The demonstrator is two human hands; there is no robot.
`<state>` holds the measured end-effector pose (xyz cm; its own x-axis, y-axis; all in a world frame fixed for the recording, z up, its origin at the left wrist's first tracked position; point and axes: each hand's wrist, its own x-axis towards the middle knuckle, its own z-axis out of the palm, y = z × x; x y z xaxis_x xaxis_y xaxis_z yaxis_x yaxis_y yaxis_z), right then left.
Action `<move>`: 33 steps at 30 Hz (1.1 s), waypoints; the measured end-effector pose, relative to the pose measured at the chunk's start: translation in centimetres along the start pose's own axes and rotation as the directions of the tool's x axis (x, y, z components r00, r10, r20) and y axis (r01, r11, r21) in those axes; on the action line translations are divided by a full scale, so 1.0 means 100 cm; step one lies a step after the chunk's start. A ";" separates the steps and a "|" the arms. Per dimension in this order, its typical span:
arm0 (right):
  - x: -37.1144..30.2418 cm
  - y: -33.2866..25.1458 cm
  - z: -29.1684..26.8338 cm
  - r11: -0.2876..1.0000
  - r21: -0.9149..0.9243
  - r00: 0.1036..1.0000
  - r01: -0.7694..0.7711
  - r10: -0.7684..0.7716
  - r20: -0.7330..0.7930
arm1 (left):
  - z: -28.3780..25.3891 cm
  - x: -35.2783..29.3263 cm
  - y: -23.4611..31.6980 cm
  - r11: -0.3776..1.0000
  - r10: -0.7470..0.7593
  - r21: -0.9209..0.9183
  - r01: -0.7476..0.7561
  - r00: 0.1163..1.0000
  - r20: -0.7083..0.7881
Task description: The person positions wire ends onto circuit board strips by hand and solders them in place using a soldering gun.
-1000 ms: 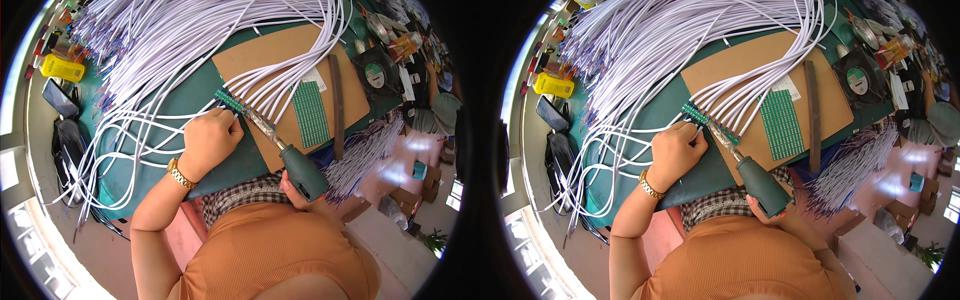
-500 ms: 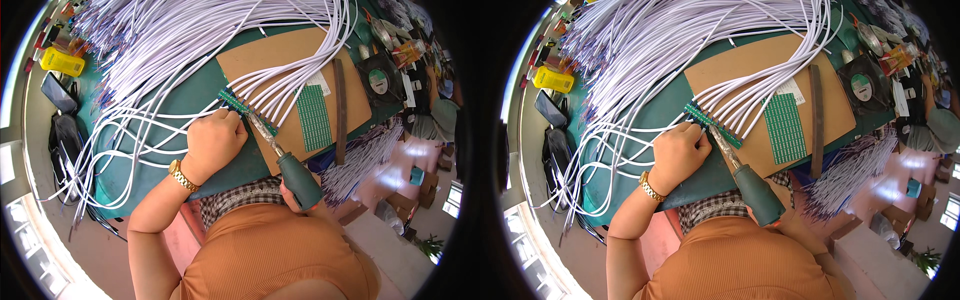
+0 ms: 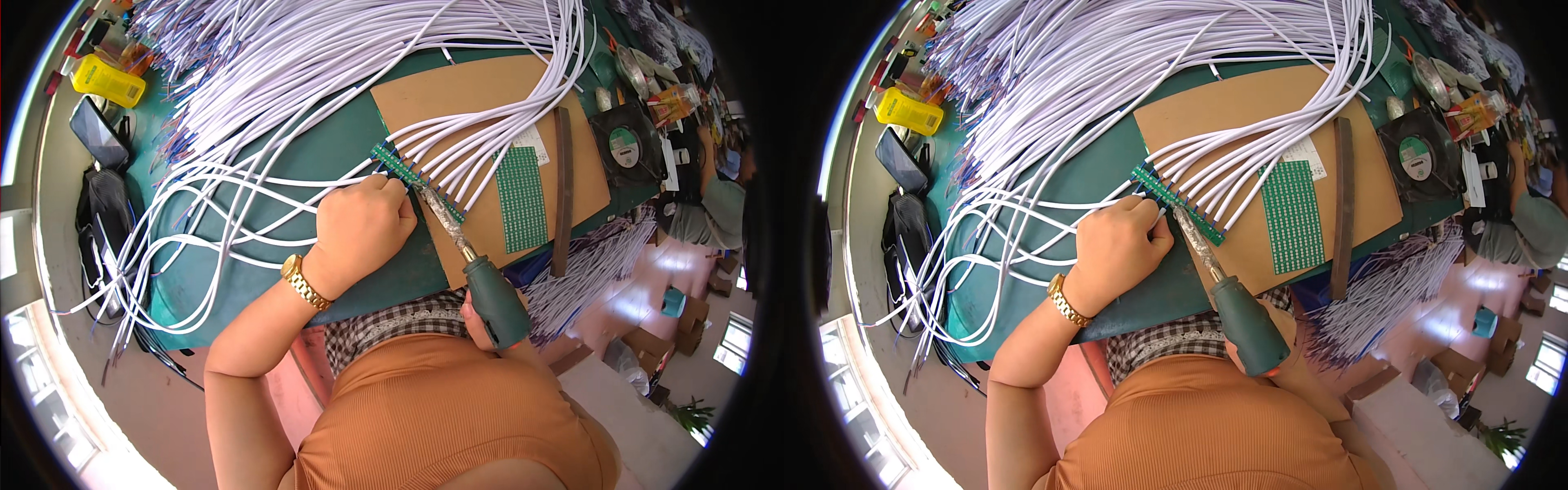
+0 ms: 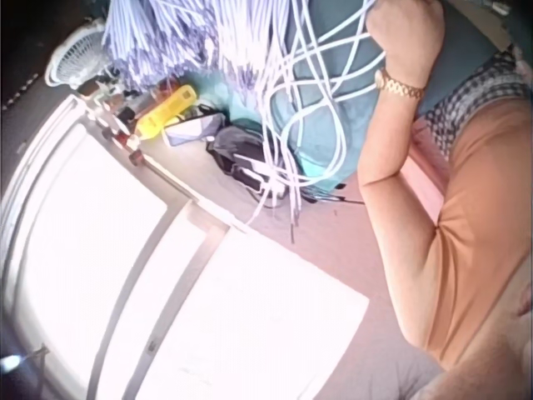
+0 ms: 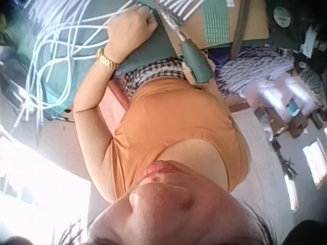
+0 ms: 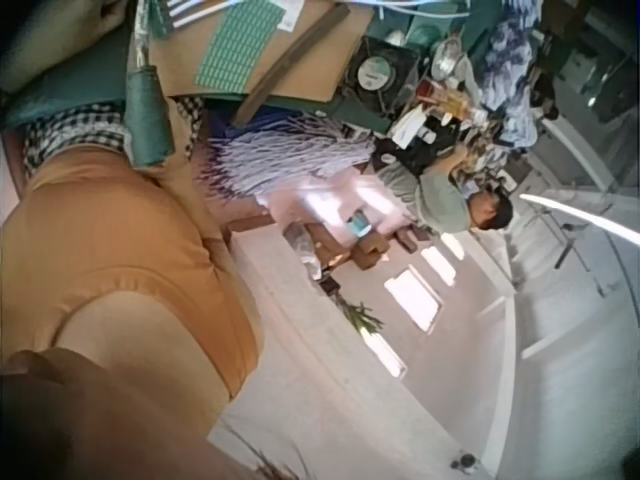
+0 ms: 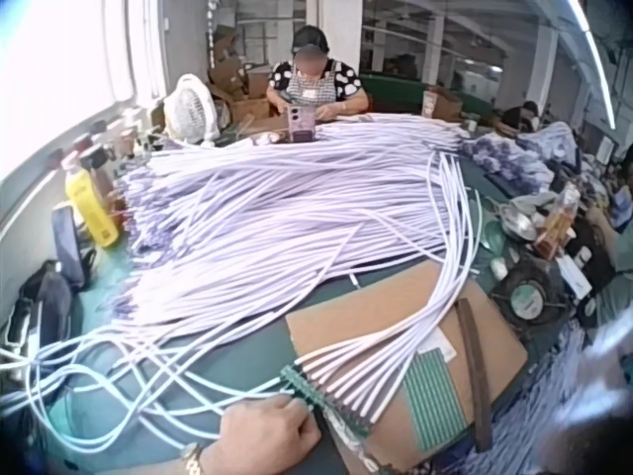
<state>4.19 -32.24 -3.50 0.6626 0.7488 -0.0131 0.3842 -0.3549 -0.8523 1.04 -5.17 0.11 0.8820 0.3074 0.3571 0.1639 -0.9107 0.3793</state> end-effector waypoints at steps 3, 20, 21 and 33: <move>-0.008 0.006 0.006 0.993 0.043 0.994 -0.107 0.107 0.008 | -0.002 0.001 0.001 1.000 0.010 -0.016 -0.010 1.000 -0.010; 0.019 -0.023 -0.009 0.974 0.105 0.977 0.198 -0.205 0.058 | 0.000 0.002 -0.003 0.998 0.010 -0.054 -0.010 1.000 -0.006; 0.020 -0.030 -0.006 0.959 0.278 0.999 0.053 -0.050 -0.019 | 0.000 0.002 -0.003 0.998 0.015 -0.059 -0.015 1.000 -0.001; 0.009 -0.021 -0.007 0.889 0.455 0.995 0.053 -0.007 -0.103 | -0.035 0.056 -0.039 0.982 0.006 0.189 0.022 0.989 -0.145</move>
<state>4.44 -31.25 -1.38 0.7228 0.6894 0.0466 0.0842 -0.0209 -0.9962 3.80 1.06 3.62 0.8093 0.3392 0.4795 0.2640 -0.9393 0.2189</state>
